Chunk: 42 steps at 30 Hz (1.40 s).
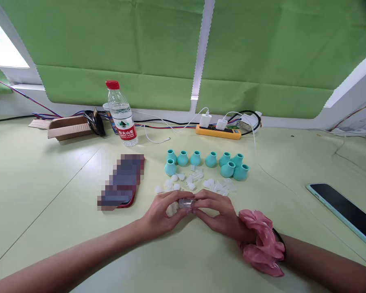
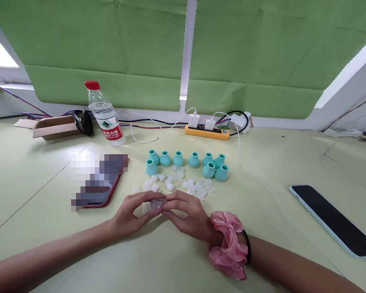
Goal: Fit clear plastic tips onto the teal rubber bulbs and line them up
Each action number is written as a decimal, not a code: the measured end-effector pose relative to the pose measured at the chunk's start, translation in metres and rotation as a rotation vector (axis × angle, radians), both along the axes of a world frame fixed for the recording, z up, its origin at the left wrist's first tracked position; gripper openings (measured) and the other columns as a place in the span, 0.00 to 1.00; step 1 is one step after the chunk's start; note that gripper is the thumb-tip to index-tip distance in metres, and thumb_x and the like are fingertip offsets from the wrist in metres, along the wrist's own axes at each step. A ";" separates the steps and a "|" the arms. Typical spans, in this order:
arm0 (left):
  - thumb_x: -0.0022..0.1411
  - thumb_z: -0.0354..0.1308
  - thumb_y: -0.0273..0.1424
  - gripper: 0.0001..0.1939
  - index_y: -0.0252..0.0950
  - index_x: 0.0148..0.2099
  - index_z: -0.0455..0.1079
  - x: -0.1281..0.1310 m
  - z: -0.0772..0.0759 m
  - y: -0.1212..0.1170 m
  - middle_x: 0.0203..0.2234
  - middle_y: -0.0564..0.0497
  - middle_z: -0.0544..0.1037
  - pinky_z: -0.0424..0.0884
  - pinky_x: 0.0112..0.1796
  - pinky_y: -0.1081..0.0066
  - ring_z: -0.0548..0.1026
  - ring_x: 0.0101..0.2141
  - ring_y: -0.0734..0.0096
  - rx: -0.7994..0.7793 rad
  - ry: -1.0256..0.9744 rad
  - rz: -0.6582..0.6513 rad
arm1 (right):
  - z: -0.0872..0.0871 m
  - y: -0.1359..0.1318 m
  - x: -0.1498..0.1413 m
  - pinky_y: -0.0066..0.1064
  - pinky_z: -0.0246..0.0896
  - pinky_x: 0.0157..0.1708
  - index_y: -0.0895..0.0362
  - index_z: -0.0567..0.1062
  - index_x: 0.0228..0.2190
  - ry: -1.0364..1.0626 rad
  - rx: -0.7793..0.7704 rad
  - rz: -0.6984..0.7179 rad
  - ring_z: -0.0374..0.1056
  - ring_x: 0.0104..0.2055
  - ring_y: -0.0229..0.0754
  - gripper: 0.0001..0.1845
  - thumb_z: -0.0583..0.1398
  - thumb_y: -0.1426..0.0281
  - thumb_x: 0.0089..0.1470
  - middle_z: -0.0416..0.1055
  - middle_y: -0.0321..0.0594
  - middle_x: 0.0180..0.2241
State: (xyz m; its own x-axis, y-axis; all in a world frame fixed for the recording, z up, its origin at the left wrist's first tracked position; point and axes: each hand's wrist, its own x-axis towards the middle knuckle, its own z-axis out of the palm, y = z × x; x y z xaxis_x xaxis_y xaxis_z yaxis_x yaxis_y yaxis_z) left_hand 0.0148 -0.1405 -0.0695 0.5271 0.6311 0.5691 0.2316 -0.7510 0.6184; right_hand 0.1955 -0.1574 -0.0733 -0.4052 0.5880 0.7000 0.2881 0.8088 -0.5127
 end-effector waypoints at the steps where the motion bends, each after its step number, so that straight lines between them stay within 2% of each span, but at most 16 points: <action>1: 0.53 0.55 0.25 0.14 0.35 0.44 0.63 0.000 -0.001 0.000 0.34 0.50 0.74 0.68 0.36 0.76 0.72 0.35 0.74 0.011 -0.004 -0.002 | 0.000 0.000 0.000 0.28 0.66 0.34 0.54 0.70 0.34 -0.009 -0.015 -0.004 0.67 0.35 0.36 0.12 0.58 0.79 0.46 0.70 0.39 0.32; 5: 0.54 0.55 0.24 0.12 0.35 0.43 0.63 0.001 -0.002 0.000 0.33 0.50 0.74 0.68 0.35 0.77 0.72 0.34 0.75 0.032 -0.009 0.004 | -0.001 0.000 -0.002 0.27 0.66 0.34 0.54 0.70 0.36 -0.029 -0.055 -0.036 0.67 0.35 0.36 0.12 0.57 0.78 0.48 0.69 0.40 0.35; 9: 0.54 0.54 0.25 0.12 0.35 0.42 0.62 -0.001 0.000 -0.003 0.32 0.51 0.73 0.67 0.35 0.77 0.72 0.33 0.76 0.045 0.005 0.032 | 0.000 -0.002 -0.003 0.26 0.66 0.32 0.54 0.70 0.36 -0.011 -0.011 -0.054 0.67 0.34 0.36 0.12 0.58 0.78 0.47 0.70 0.40 0.34; 14: 0.53 0.55 0.30 0.16 0.34 0.45 0.60 -0.002 0.006 -0.003 0.33 0.47 0.71 0.67 0.35 0.70 0.68 0.35 0.69 -0.002 0.046 0.032 | 0.004 -0.003 -0.004 0.28 0.67 0.35 0.54 0.70 0.37 -0.007 0.062 -0.060 0.68 0.37 0.37 0.14 0.57 0.78 0.47 0.71 0.41 0.33; 19: 0.54 0.54 0.29 0.09 0.33 0.39 0.65 0.001 0.008 0.001 0.30 0.47 0.72 0.64 0.37 0.65 0.63 0.35 0.66 0.034 0.096 0.015 | 0.004 -0.003 -0.004 0.29 0.67 0.35 0.54 0.70 0.38 0.011 0.083 -0.064 0.68 0.37 0.38 0.16 0.58 0.80 0.46 0.71 0.41 0.34; 24: 0.55 0.53 0.28 0.09 0.31 0.40 0.65 0.001 0.005 0.000 0.26 0.47 0.70 0.64 0.33 0.67 0.62 0.32 0.68 0.069 0.086 -0.038 | 0.002 -0.002 -0.003 0.29 0.67 0.34 0.53 0.69 0.39 -0.001 0.095 -0.024 0.68 0.37 0.37 0.17 0.58 0.80 0.47 0.70 0.41 0.33; 28: 0.55 0.52 0.29 0.08 0.31 0.38 0.65 0.001 0.005 -0.001 0.25 0.47 0.70 0.64 0.33 0.68 0.62 0.32 0.68 0.075 0.071 -0.023 | 0.003 -0.003 -0.003 0.28 0.67 0.34 0.52 0.69 0.38 -0.004 0.085 -0.036 0.68 0.37 0.37 0.15 0.57 0.78 0.48 0.71 0.40 0.33; 37: 0.51 0.57 0.33 0.13 0.34 0.40 0.67 0.001 0.007 0.002 0.31 0.48 0.73 0.65 0.36 0.65 0.63 0.36 0.65 -0.032 0.128 0.045 | 0.003 -0.003 -0.003 0.29 0.66 0.35 0.53 0.70 0.36 0.024 0.037 -0.119 0.68 0.37 0.38 0.14 0.58 0.79 0.46 0.71 0.40 0.34; 42: 0.52 0.56 0.33 0.11 0.34 0.39 0.67 0.002 0.008 0.002 0.32 0.48 0.74 0.64 0.36 0.65 0.63 0.36 0.65 -0.053 0.114 0.052 | 0.002 -0.003 -0.003 0.29 0.66 0.36 0.54 0.70 0.36 0.034 0.047 -0.119 0.68 0.37 0.38 0.14 0.58 0.80 0.46 0.70 0.41 0.34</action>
